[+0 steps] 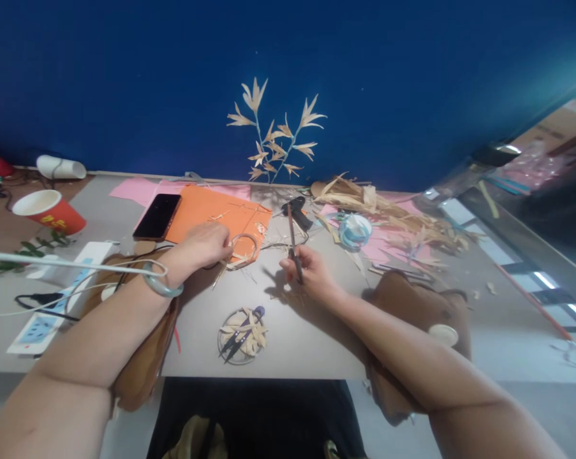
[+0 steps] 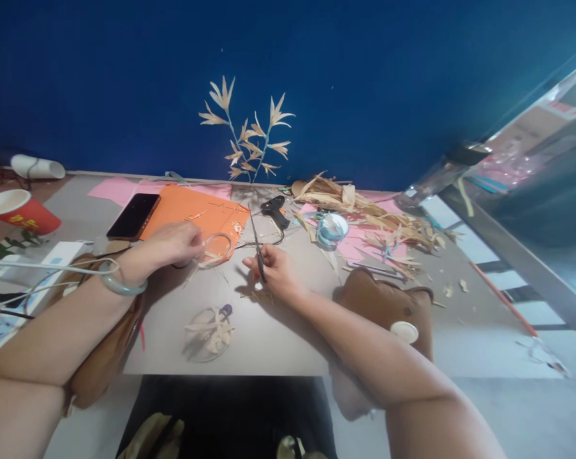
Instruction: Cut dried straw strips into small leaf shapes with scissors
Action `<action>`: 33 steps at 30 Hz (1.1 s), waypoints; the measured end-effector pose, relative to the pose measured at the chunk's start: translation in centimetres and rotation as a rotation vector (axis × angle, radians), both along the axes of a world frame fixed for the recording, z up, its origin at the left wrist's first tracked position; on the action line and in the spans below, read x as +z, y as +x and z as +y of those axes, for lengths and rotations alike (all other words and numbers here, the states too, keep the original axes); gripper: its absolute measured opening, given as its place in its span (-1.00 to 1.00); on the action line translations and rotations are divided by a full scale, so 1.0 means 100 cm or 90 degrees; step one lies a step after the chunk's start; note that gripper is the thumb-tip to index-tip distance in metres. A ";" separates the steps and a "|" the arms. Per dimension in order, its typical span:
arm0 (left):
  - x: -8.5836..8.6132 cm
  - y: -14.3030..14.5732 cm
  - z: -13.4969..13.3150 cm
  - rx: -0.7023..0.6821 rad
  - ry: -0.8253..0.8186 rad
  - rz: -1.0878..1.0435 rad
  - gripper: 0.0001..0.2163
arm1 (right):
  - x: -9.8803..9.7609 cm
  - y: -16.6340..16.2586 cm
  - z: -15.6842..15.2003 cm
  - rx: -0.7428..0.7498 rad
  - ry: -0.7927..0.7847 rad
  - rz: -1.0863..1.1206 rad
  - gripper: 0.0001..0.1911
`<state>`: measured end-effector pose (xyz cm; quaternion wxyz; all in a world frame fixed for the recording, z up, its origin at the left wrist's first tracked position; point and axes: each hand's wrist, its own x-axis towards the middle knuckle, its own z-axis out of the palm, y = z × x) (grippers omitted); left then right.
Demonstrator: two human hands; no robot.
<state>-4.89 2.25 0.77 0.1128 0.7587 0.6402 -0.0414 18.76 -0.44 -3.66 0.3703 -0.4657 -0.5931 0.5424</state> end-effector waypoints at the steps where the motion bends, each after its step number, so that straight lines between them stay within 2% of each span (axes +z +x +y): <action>1: 0.001 0.001 -0.001 -0.003 -0.009 0.009 -0.85 | 0.000 0.000 0.000 0.001 0.000 0.001 -0.56; 8: 0.005 0.003 -0.001 0.017 -0.010 -0.016 -0.90 | -0.002 0.000 0.000 -0.002 0.003 0.003 -0.57; 13: 0.005 0.002 -0.002 0.061 0.096 -0.068 -0.88 | -0.003 0.000 0.000 0.000 0.002 -0.001 -0.58; 16: 0.006 0.005 -0.005 0.092 0.194 -0.153 -0.83 | -0.002 0.000 0.000 -0.003 -0.008 -0.001 -0.59; 18: 0.006 0.009 -0.008 0.090 0.218 -0.282 -0.85 | 0.000 0.000 -0.001 -0.013 -0.007 0.003 -0.59; 20: 0.003 0.016 -0.010 0.077 0.166 -0.463 -0.87 | 0.004 0.000 -0.002 -0.029 -0.001 0.011 -0.59; 22: -0.003 0.025 -0.014 0.068 0.043 -0.643 -0.84 | 0.007 0.000 -0.003 -0.045 0.001 0.019 -0.59; 24: -0.010 0.034 -0.018 0.054 -0.076 -0.758 -0.81 | 0.009 0.000 -0.004 -0.057 0.001 0.039 -0.59; 28: -0.020 0.047 -0.027 0.035 -0.149 -0.809 -0.81 | 0.011 0.001 -0.004 -0.085 0.027 0.102 -0.57; 33: -0.024 0.047 -0.027 0.072 -0.212 -0.821 -0.78 | 0.013 0.003 -0.005 -0.053 0.072 0.143 -0.58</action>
